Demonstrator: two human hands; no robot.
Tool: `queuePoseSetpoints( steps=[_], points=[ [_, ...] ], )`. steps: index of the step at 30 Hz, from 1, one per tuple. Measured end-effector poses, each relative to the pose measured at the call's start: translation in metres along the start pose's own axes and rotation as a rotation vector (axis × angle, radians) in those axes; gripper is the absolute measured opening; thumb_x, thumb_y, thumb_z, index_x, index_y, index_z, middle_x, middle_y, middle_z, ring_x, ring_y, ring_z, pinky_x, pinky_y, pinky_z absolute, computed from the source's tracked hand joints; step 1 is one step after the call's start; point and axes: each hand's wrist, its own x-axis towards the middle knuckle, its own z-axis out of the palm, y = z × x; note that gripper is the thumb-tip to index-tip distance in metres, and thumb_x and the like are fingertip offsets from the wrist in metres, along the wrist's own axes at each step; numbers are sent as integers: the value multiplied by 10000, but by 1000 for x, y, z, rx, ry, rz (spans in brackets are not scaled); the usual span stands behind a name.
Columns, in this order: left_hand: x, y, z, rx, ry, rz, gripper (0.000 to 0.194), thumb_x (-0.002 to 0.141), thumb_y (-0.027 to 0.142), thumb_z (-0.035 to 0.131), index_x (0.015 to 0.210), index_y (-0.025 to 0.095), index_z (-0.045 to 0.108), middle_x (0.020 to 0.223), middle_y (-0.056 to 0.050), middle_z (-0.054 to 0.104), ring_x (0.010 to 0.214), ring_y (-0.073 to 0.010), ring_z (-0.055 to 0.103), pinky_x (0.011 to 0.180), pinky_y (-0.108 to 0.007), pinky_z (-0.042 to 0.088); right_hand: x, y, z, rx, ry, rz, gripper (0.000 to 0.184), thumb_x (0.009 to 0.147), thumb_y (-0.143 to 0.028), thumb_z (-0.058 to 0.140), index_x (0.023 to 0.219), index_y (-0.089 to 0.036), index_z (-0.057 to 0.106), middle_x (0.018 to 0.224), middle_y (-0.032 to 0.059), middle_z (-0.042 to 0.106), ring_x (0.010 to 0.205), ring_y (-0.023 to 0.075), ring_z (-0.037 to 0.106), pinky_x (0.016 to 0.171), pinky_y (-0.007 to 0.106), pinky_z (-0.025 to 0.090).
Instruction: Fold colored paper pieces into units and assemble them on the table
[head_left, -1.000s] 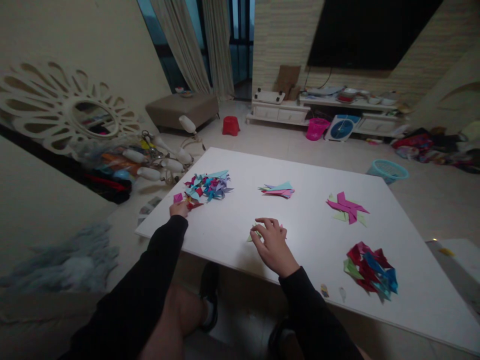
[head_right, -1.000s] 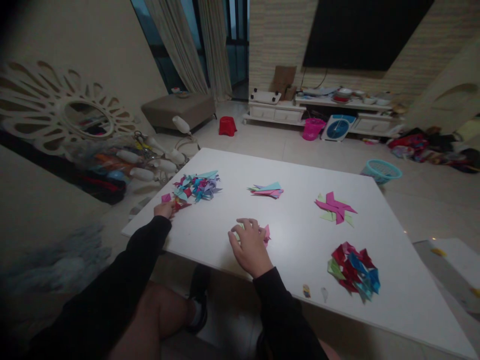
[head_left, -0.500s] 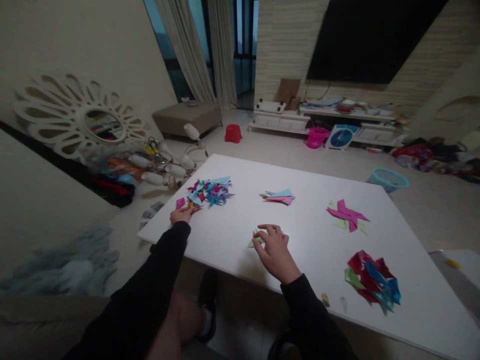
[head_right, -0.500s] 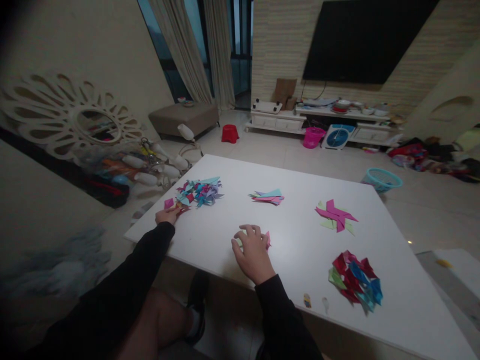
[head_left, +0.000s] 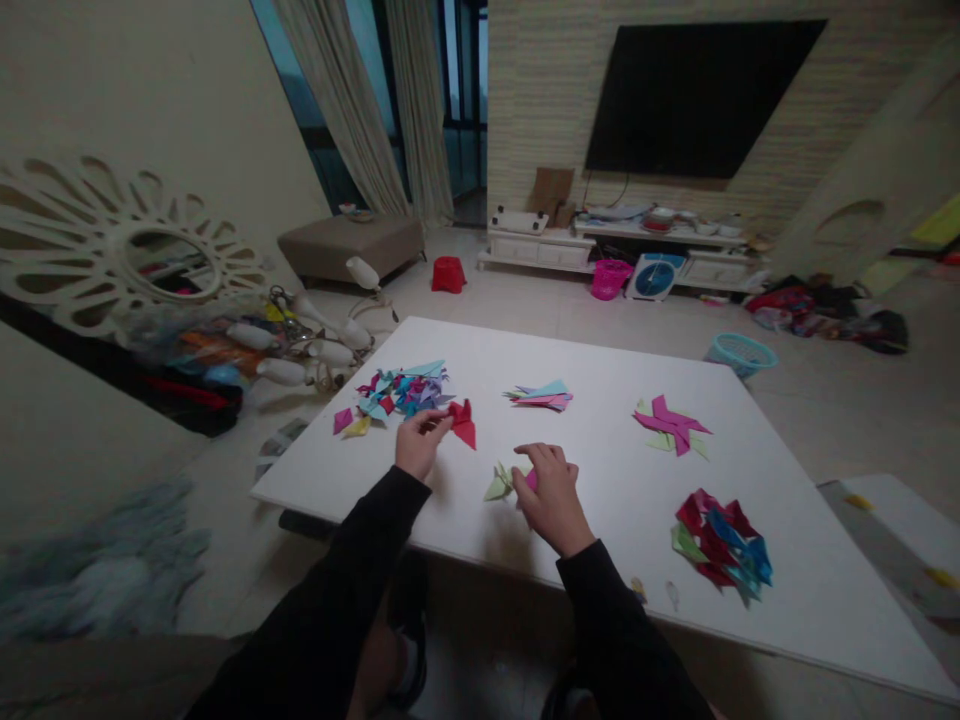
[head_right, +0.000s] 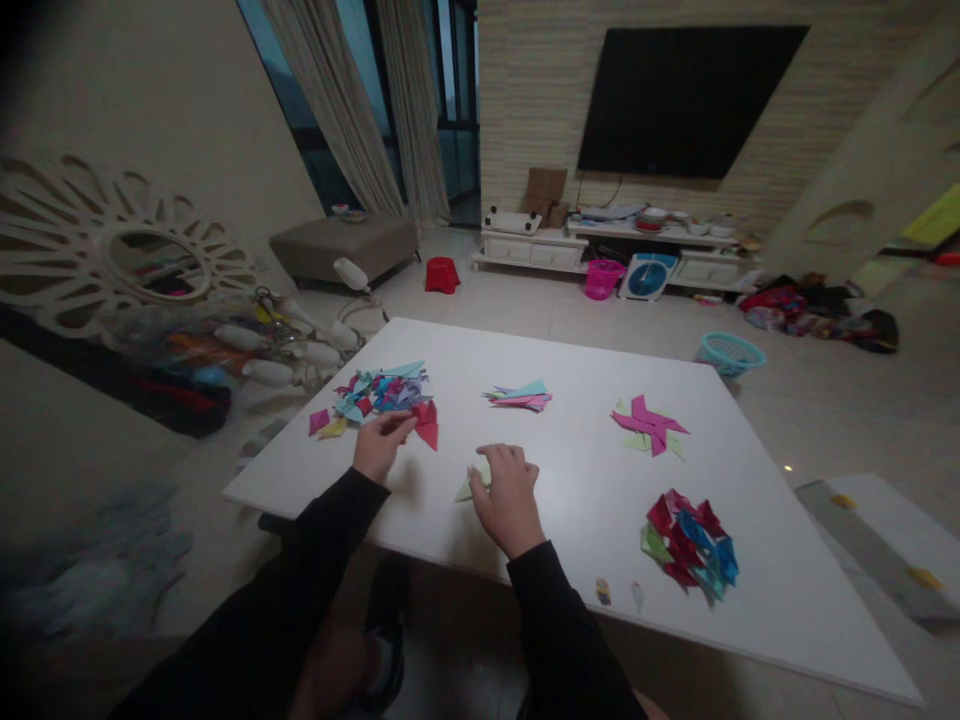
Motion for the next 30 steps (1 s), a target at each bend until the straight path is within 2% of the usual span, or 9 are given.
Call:
queuePoseSetpoints(
  steps=[2,4,6,9,11,14,21,26,30],
  points=[
    [-23,14,28,-118,-131,107,282,705,423,763,837,175,754,785,-39,686,656,-142,574,602,-269,470,4,4,-1,92,116,71,234,905,-276,486,1105,-232,599,1157,81,662,1108,272,543,943,472,368],
    [-40,27,51,-179,-219,158,261,725,435,762,794,183,745,799,-43,678,682,-145,591,607,-268,476,8,9,0,237,228,139,267,902,-270,446,1134,-222,567,1149,93,655,1071,255,570,948,457,400],
    [-49,37,67,-223,-273,178,266,732,446,768,763,185,735,828,-52,668,738,-158,621,624,-268,495,10,14,0,388,288,184,318,899,-271,425,1195,-211,523,1141,104,644,1046,239,590,928,425,442],
    [-53,42,81,-281,-334,144,302,722,474,780,757,181,714,880,-63,653,791,-175,651,640,-275,528,9,22,-1,534,307,225,369,914,-298,419,1268,-211,479,1130,105,633,1043,226,602,870,384,481],
    [-53,41,85,-318,-385,86,324,714,485,786,778,180,696,897,-61,644,778,-178,663,626,-280,547,10,25,-3,575,312,240,362,918,-322,443,1261,-215,489,1136,101,636,1051,226,603,842,370,484],
    [-52,39,89,-359,-451,30,321,714,461,787,816,177,675,920,-53,632,757,-172,674,617,-282,564,15,30,-8,545,299,246,301,897,-364,517,1149,-207,569,1156,102,646,1038,236,607,824,369,476],
    [-45,35,91,-310,-450,65,258,740,401,761,825,172,679,942,-56,645,758,-152,656,663,-274,557,31,36,-5,453,286,198,228,873,-403,583,930,-202,673,1020,73,674,929,219,618,750,340,476],
    [-42,33,88,-302,-437,65,259,735,346,771,912,176,686,1019,-75,681,843,-171,678,796,-316,564,32,33,-2,421,281,149,172,883,-349,576,886,-203,667,933,54,680,855,195,618,738,326,470],
    [-44,31,85,-345,-554,15,375,680,271,806,1022,163,696,1026,-92,724,871,-196,693,814,-348,574,29,32,-2,427,288,122,167,889,-328,567,906,-197,670,937,55,676,858,190,623,732,316,475]
  ],
)
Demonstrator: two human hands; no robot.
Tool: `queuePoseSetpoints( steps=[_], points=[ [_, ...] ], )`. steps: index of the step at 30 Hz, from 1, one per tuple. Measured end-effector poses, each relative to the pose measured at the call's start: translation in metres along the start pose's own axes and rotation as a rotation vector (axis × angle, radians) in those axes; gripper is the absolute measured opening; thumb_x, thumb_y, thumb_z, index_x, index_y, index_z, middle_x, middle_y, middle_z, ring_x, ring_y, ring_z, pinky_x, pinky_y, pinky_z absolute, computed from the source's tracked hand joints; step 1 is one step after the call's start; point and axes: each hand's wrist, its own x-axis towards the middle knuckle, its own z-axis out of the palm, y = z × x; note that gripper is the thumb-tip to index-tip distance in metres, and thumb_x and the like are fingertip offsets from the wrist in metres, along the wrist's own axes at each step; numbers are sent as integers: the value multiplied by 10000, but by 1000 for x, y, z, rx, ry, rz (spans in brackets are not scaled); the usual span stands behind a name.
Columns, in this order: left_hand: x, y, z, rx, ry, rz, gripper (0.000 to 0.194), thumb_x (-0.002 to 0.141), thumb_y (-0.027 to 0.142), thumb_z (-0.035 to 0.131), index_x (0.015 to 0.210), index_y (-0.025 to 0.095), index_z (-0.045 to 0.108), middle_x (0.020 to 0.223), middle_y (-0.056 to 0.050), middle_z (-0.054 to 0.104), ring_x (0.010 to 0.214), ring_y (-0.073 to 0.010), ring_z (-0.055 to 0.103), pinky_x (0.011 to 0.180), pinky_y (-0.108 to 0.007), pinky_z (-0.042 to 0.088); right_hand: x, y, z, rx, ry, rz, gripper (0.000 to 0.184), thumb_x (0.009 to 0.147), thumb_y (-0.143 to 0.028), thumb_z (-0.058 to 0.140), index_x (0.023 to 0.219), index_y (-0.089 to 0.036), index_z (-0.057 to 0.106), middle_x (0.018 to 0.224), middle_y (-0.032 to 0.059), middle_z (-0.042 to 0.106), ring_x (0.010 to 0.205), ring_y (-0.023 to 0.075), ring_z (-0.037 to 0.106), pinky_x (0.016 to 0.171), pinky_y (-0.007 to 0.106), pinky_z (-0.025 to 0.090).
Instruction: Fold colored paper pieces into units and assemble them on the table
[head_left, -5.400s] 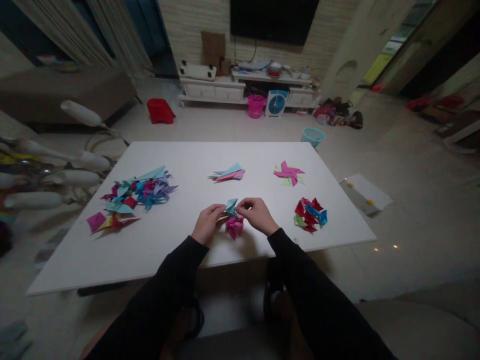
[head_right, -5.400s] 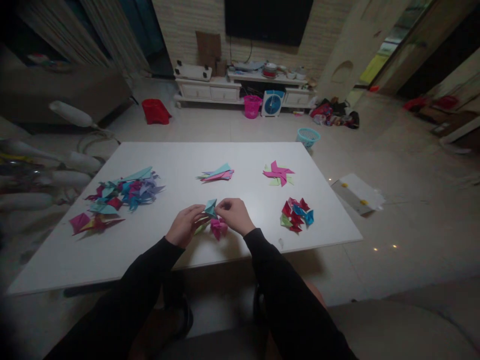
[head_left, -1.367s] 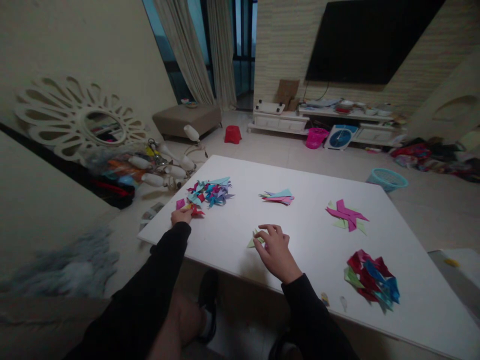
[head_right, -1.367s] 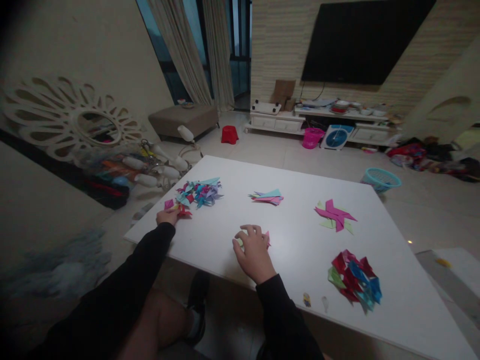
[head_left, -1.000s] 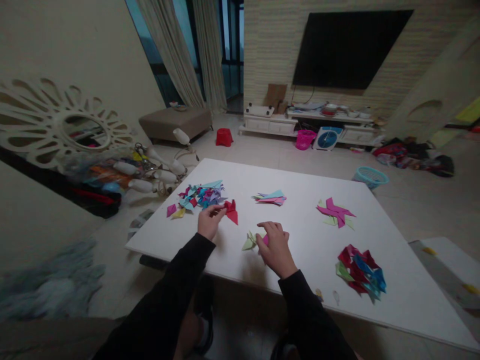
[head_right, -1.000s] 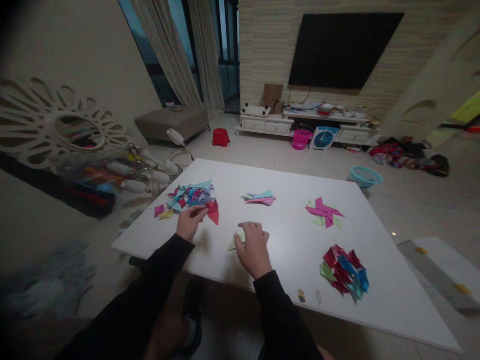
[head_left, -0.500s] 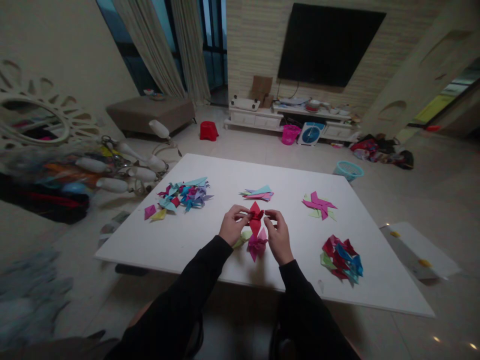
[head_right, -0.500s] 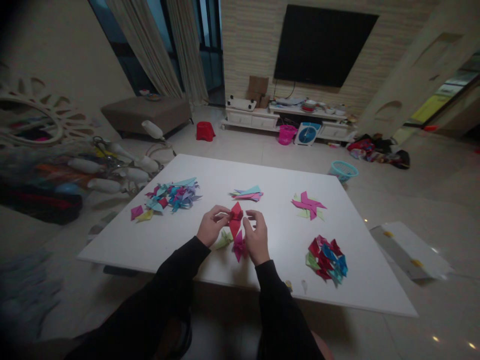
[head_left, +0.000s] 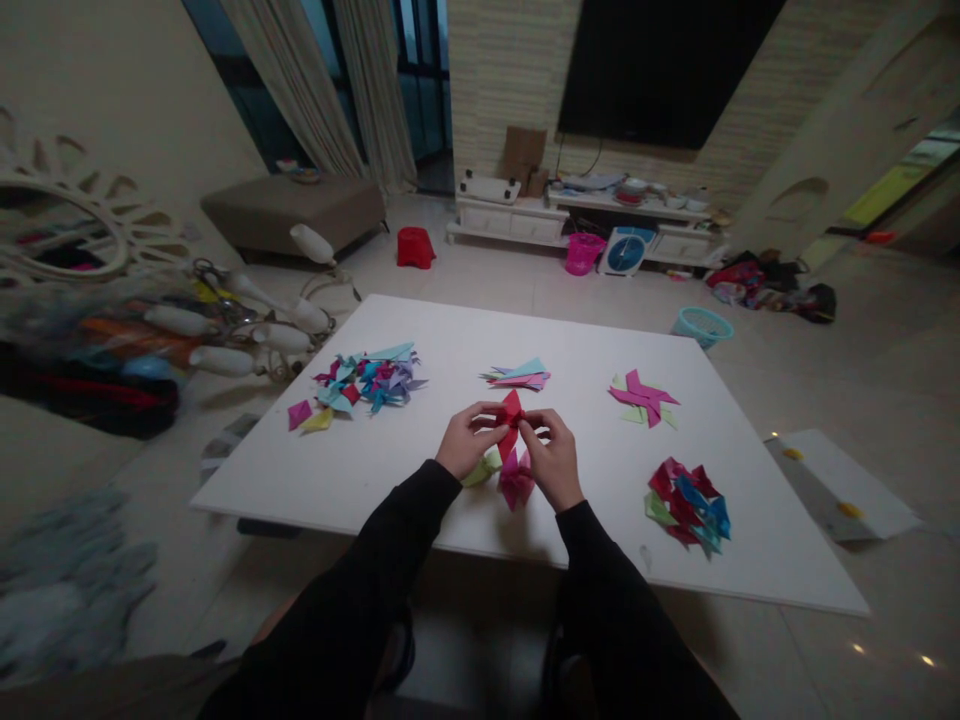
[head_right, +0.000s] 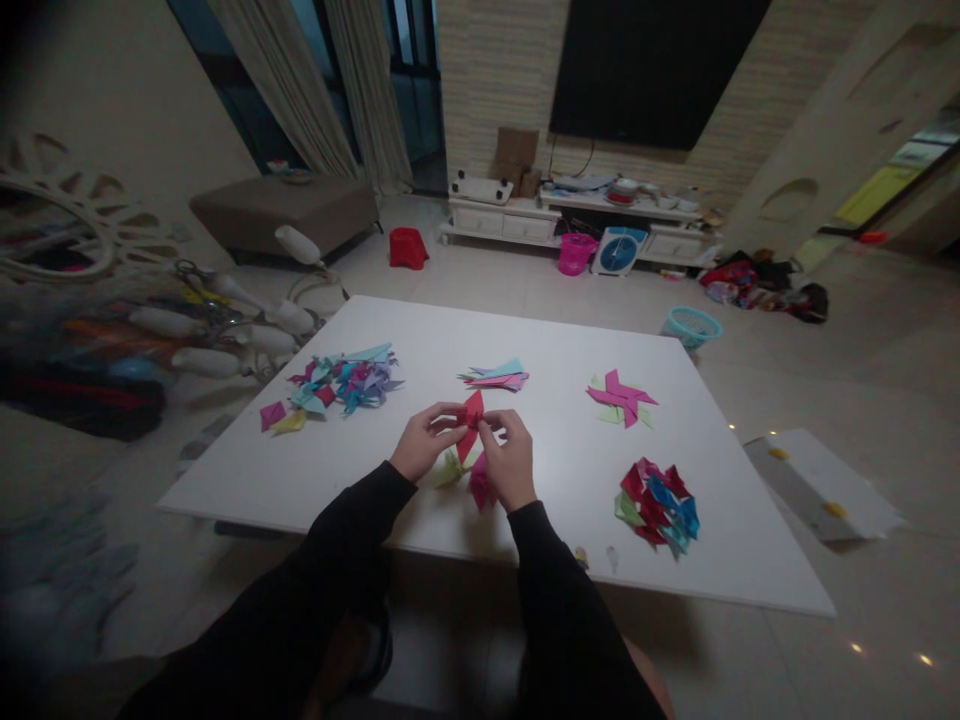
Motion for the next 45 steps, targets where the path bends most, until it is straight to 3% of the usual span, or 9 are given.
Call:
queuePoseSetpoints(
  steps=[9,14,17,21,26,32,37,45],
  points=[
    [-6,-6,-1,-35,-31,-35,405,619,263,863,982,137,734,970,-105,756,920,-228,699,882,-399,561,-5,3,0,13,-18,5,194,885,-359,572,906,-195,674,919,58,690,860,201,637,710,315,474],
    [-4,-2,1,-55,-4,-56,427,583,239,877,966,142,714,905,-72,728,855,-192,679,840,-353,560,-3,4,1,32,-16,16,200,887,-365,587,917,-189,679,915,58,700,852,199,643,709,311,474],
    [-2,0,1,-169,56,-104,452,656,252,814,1069,158,657,858,-33,681,769,-155,667,751,-315,563,0,7,2,86,9,60,229,887,-397,599,916,-184,677,884,51,702,824,194,640,699,303,474],
    [-2,1,1,-297,70,-184,326,702,228,712,1007,136,644,844,-36,668,701,-139,662,699,-299,556,4,14,3,239,53,101,246,866,-433,639,884,-189,673,854,38,694,802,184,624,722,304,481],
    [-5,5,3,-207,-2,-148,329,624,232,817,907,117,696,835,-54,699,727,-149,655,721,-302,551,4,15,4,378,43,143,212,833,-405,692,869,-197,677,832,14,680,783,166,604,735,301,469],
    [-4,2,2,-213,37,-119,333,619,345,857,811,115,713,719,-46,704,683,-149,645,686,-278,526,2,9,3,392,13,181,231,803,-406,719,873,-189,680,845,18,684,789,165,601,727,298,466],
    [-3,-1,0,-184,28,-91,300,643,348,845,798,118,732,719,-46,715,681,-148,646,695,-274,519,1,3,2,324,-2,172,344,796,-463,732,1014,-199,704,1049,58,649,895,180,600,705,289,495],
    [-4,0,-1,-138,31,-48,273,635,336,854,780,128,751,771,-62,745,732,-172,673,765,-302,530,-3,-8,4,269,-114,141,321,767,-508,749,850,-199,720,1076,52,573,946,197,602,663,272,521]
  ],
)
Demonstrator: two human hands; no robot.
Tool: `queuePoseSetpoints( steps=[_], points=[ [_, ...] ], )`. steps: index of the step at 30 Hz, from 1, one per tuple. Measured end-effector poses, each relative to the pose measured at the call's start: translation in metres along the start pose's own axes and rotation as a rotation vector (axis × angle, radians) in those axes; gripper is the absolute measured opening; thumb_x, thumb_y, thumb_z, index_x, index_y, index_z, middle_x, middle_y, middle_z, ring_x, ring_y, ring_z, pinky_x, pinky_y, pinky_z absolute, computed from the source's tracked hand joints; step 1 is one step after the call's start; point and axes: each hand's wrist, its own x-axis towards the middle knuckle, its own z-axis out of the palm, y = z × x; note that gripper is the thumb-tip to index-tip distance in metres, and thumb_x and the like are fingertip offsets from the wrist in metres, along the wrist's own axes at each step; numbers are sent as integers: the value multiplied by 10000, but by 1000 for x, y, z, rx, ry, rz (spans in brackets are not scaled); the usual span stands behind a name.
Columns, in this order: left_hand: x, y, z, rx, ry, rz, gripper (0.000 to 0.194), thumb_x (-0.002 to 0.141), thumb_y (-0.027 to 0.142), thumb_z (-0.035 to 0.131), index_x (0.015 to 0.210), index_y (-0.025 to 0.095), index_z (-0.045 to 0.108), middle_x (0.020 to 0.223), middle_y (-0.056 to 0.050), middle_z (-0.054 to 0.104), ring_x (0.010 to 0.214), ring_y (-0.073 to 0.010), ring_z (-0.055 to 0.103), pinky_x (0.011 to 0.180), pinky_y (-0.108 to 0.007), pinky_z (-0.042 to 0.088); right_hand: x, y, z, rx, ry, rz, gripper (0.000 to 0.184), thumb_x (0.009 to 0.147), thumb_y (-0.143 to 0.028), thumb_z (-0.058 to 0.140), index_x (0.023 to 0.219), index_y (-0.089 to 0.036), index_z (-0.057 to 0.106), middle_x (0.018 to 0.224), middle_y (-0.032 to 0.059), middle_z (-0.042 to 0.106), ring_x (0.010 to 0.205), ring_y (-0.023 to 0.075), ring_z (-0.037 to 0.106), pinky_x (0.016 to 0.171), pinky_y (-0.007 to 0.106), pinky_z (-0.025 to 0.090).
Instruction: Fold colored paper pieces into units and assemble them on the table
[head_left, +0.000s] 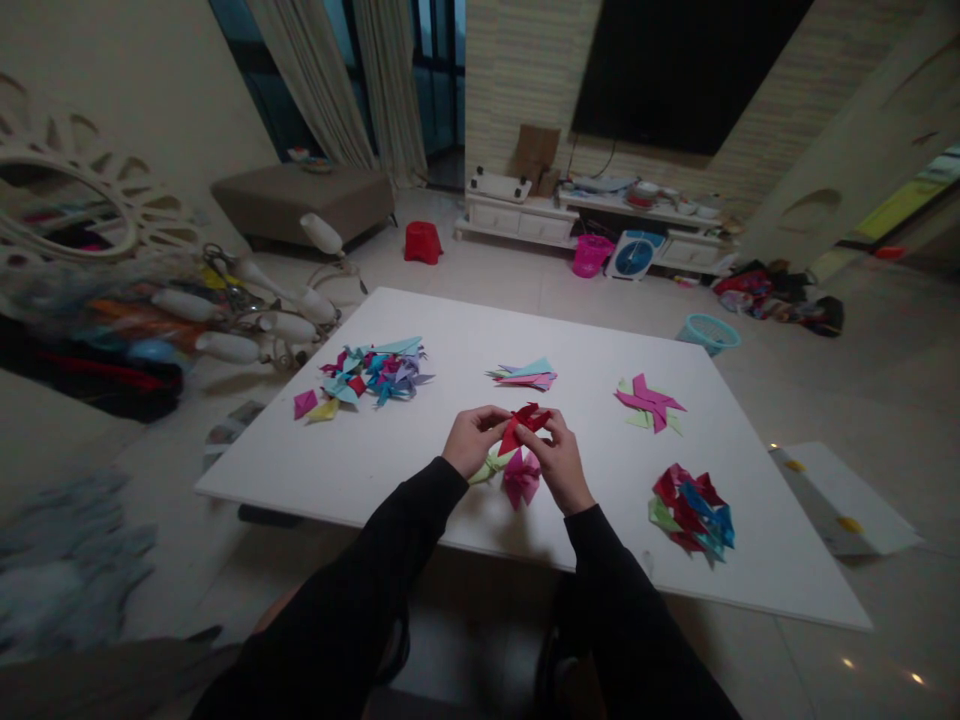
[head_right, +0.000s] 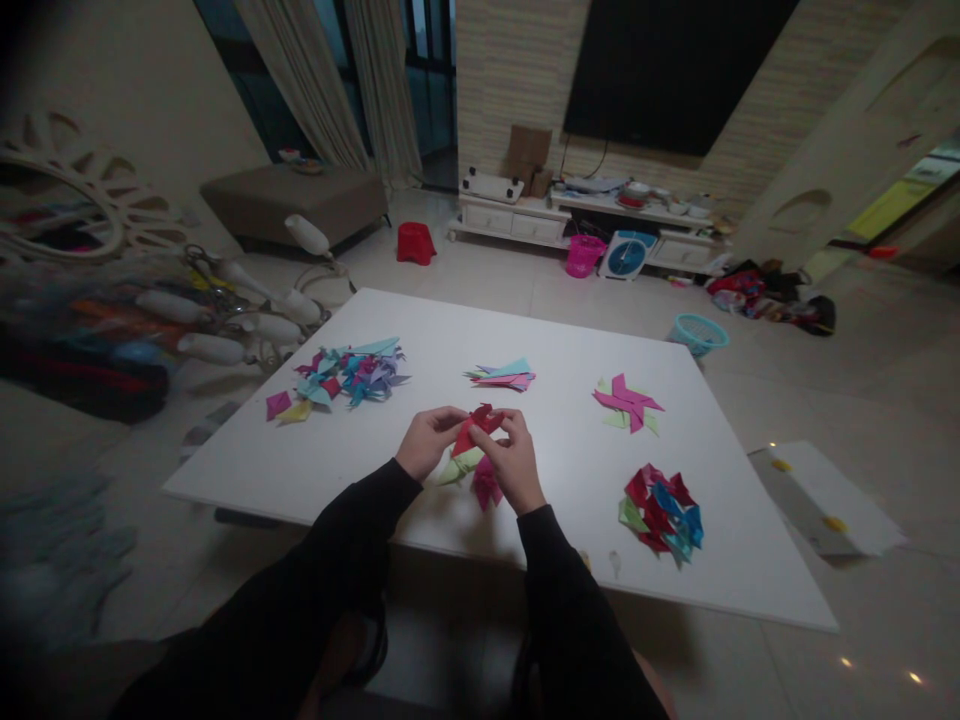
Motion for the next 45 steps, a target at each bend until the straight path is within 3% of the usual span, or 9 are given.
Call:
queuePoseSetpoints(
  steps=[10,18,25,29,34,40,45],
  points=[
    [-2,4,0,-4,28,-23,285,603,349,868,758,133,764,762,-69,755,719,-187,682,759,-329,555,2,6,-2,-15,-26,-28,270,802,-475,730,854,-210,748,1013,48,589,915,197,603,652,275,511],
    [-2,8,-2,1,37,-57,233,619,300,845,756,127,771,703,-63,740,655,-168,657,673,-298,541,5,8,-9,-32,176,-111,239,818,-430,728,863,-197,711,951,42,646,881,186,614,699,294,489],
    [-2,5,-4,24,28,-65,250,638,309,835,788,120,767,728,-67,735,670,-167,658,680,-299,539,5,8,-11,-57,178,-119,260,821,-452,704,811,-192,705,875,40,673,830,183,622,682,287,480],
    [-1,5,-5,67,1,-45,321,668,313,818,917,119,759,744,-47,709,634,-140,640,658,-284,526,8,10,-17,-84,187,-80,257,829,-437,682,836,-182,715,831,46,707,786,184,638,679,295,480],
    [2,7,-8,101,73,-87,308,654,219,780,932,132,681,736,1,652,552,-112,625,602,-259,499,15,12,-40,-238,238,-80,215,801,-389,685,807,-174,703,791,46,705,750,182,624,638,284,452],
    [4,8,-12,138,134,-144,243,670,143,701,906,129,646,778,0,625,542,-110,642,553,-230,457,17,28,-71,-468,188,-47,168,783,-345,651,790,-179,669,743,39,698,670,171,603,657,305,450],
    [6,11,-10,115,173,-159,236,669,101,644,903,136,640,793,-5,632,536,-103,640,537,-216,446,17,39,-64,-558,190,-18,135,785,-322,614,740,-195,615,676,16,661,614,157,559,631,292,416]
  ],
)
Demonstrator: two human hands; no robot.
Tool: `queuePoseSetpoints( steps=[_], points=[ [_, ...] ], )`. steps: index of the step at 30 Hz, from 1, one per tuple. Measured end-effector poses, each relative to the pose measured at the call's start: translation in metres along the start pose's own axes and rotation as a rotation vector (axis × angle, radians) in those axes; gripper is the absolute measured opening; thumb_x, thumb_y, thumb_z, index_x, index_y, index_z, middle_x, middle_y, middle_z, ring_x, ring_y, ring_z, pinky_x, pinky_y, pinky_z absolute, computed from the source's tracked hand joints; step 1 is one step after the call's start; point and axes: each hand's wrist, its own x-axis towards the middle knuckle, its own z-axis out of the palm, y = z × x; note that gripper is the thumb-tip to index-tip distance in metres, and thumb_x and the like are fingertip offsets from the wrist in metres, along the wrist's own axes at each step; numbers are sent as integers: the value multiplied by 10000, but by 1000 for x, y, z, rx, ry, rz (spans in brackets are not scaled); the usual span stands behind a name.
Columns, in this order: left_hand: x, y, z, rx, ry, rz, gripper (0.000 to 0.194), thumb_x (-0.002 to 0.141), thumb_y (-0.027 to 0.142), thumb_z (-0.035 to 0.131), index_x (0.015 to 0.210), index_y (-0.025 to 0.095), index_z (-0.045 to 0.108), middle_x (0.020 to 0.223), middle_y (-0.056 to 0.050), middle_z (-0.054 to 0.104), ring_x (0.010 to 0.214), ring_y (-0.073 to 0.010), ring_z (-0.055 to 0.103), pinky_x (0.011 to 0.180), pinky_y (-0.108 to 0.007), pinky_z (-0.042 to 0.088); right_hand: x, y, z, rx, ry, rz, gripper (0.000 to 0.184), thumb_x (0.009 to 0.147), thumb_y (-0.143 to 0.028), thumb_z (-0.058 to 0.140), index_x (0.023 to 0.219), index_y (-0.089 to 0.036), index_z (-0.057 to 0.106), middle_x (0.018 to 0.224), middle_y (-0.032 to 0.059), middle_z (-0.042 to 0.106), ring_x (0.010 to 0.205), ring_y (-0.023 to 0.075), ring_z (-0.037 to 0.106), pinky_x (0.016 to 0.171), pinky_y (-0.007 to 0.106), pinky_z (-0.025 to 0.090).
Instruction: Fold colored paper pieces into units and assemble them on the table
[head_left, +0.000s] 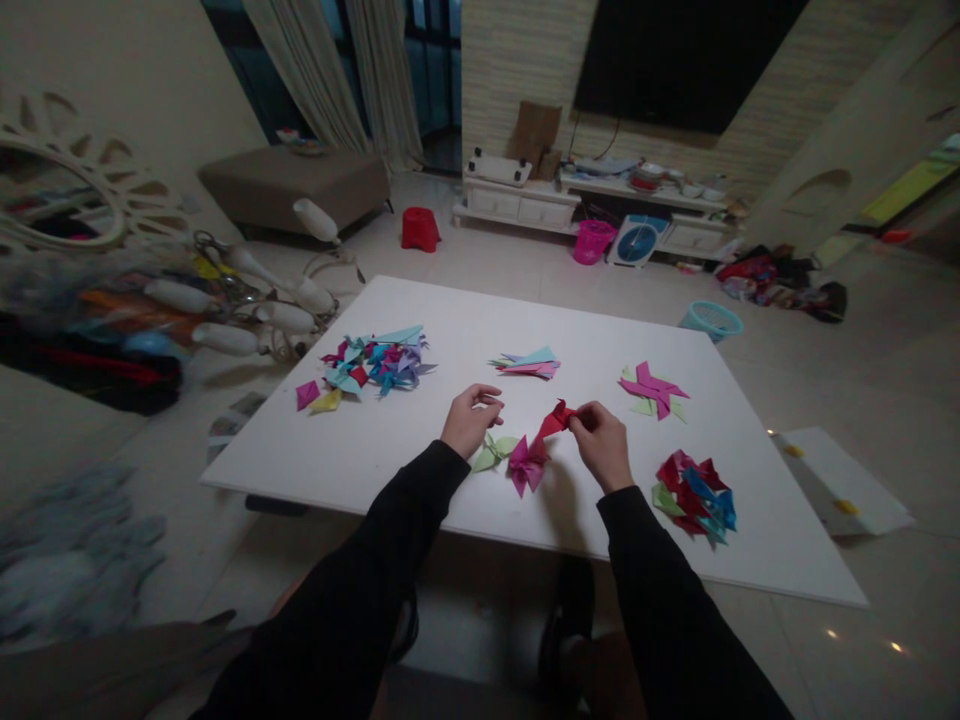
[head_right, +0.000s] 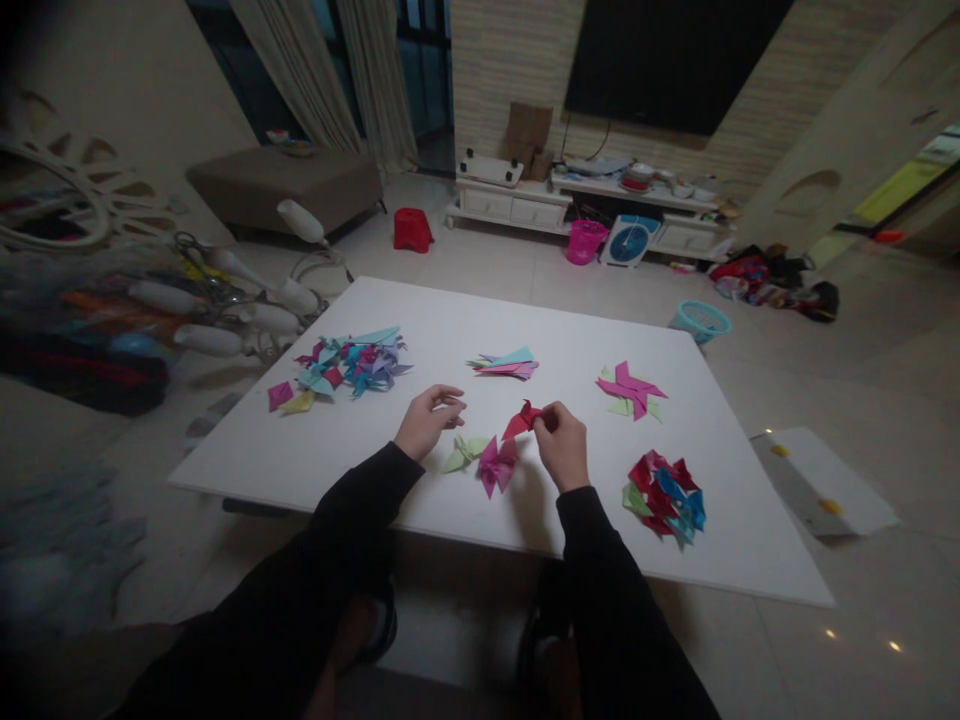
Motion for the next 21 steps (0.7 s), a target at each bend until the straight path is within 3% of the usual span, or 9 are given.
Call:
queuePoseSetpoints(
  steps=[10,14,18,21],
  points=[
    [-2,3,-3,-21,12,-4,224,680,144,636,904,144,630,793,-18,660,542,-111,639,547,-224,449,0,-7,61,-163,-89,14,115,792,-272,538,694,-219,564,647,13,623,623,168,534,636,287,374],
    [-1,5,-8,-19,29,-6,207,699,155,633,906,146,629,797,-22,660,549,-115,638,564,-235,452,1,-6,74,-211,-65,19,68,802,-218,525,810,-212,592,689,15,633,641,170,539,648,278,365],
    [2,6,-11,-39,34,-24,202,699,165,640,900,152,625,778,-18,663,543,-112,632,563,-232,443,0,-3,82,-252,-113,10,288,828,-162,504,1093,-206,610,755,25,676,682,177,582,664,271,358],
    [2,6,-12,-53,34,-38,208,692,165,647,898,156,621,761,-15,665,542,-114,627,562,-231,436,-2,0,85,-340,-148,-5,223,854,-163,506,1017,-213,649,806,49,700,726,186,597,674,276,346]
  ],
)
